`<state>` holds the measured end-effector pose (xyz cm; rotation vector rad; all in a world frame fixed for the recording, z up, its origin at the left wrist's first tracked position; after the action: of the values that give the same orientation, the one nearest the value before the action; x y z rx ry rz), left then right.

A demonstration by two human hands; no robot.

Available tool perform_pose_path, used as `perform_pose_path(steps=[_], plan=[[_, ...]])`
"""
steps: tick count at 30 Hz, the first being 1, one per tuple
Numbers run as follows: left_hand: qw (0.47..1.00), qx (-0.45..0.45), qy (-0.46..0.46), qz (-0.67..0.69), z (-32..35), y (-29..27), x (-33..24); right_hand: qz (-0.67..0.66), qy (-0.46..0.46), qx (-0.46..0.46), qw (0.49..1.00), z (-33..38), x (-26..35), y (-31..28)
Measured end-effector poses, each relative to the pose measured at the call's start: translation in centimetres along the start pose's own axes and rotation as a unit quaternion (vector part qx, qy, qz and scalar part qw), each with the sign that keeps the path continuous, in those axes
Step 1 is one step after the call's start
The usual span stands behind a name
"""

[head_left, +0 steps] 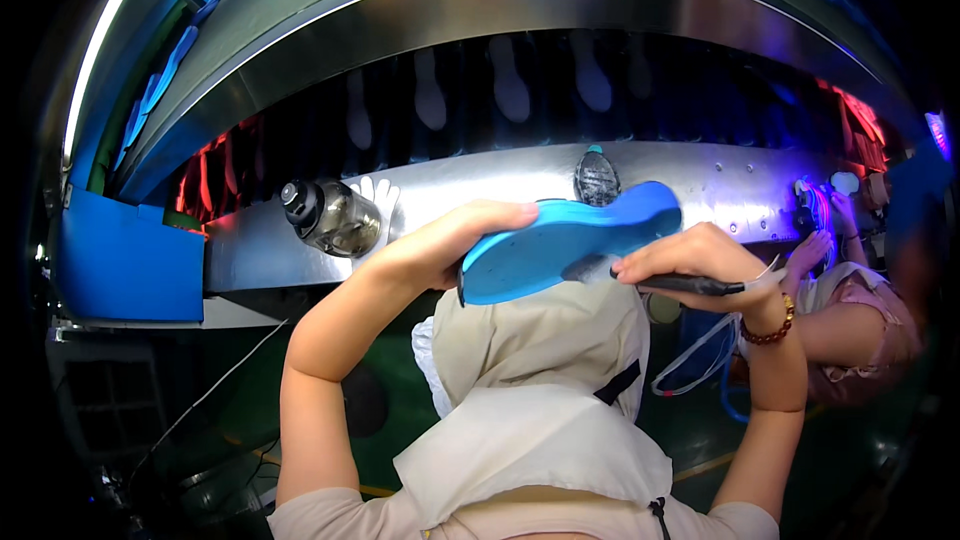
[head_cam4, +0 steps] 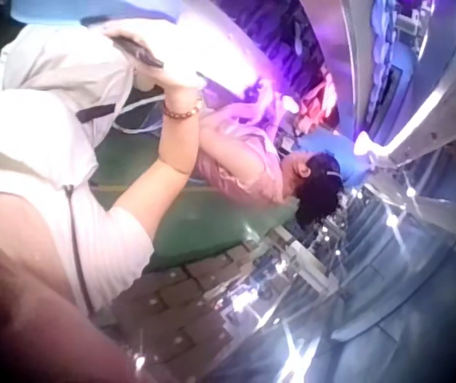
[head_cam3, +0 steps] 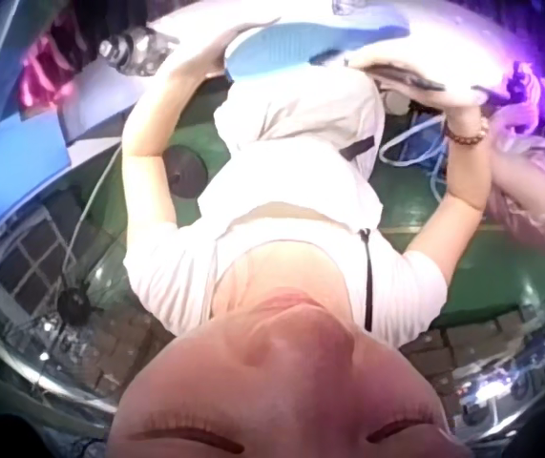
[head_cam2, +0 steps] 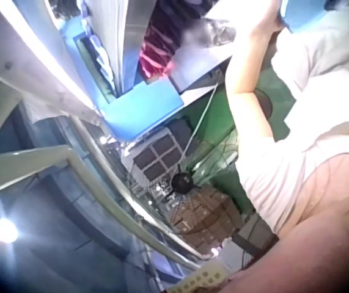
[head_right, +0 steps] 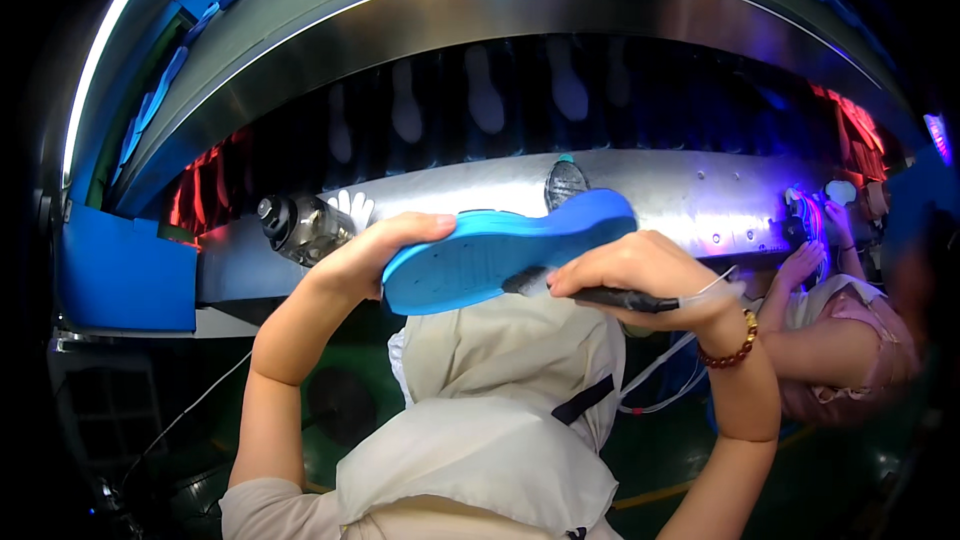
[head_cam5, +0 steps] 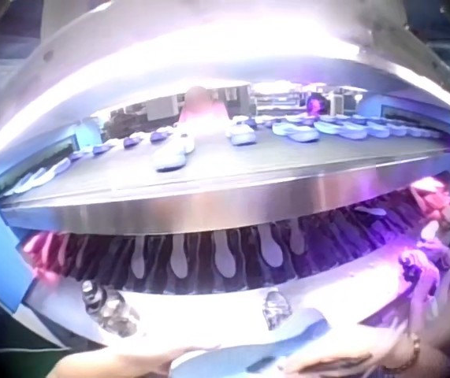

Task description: The person takes shoe soles from a conveyor belt, applies adhesive across the surface of each sole using a brush tool, and places the soles back onto the conveyor belt.

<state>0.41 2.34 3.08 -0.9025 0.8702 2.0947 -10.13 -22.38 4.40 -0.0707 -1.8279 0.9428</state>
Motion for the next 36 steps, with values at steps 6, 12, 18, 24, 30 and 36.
perform_pose_path(steps=[6,12,18,24,30,36], plan=[[0.972,0.033,0.074,0.220,-1.2,-0.1,2.7,-0.154,0.077,-0.086,0.981,-0.6,1.4,0.8],[0.935,0.047,0.114,0.332,-2.0,-0.1,5.5,-0.235,0.176,-0.411,0.863,-0.1,-4.9,2.1],[0.946,-0.033,0.156,0.283,-3.0,0.0,6.7,-0.276,0.159,-0.370,0.873,1.5,-2.6,7.9],[0.842,-0.139,0.436,0.284,6.8,-3.3,-3.4,-0.454,0.167,-0.539,0.690,5.3,-7.4,9.7],[0.686,-0.076,0.608,0.392,7.4,-8.9,-12.7,-0.529,0.233,-0.647,0.497,2.1,-17.9,15.0],[0.563,-0.035,0.803,-0.193,9.6,2.3,-11.2,-0.618,0.271,-0.653,0.344,-0.3,-20.6,15.5]])
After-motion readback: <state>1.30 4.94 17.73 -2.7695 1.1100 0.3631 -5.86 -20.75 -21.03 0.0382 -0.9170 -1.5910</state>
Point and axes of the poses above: each hand's wrist, its own z-axis away from the middle knuckle, its own y-axis out of the palm, x = y × z, the point moved 1 cm from there along -z, towards the middle knuckle, and after that the axes turned 2 degrees about -z, right-handed, at the moved point
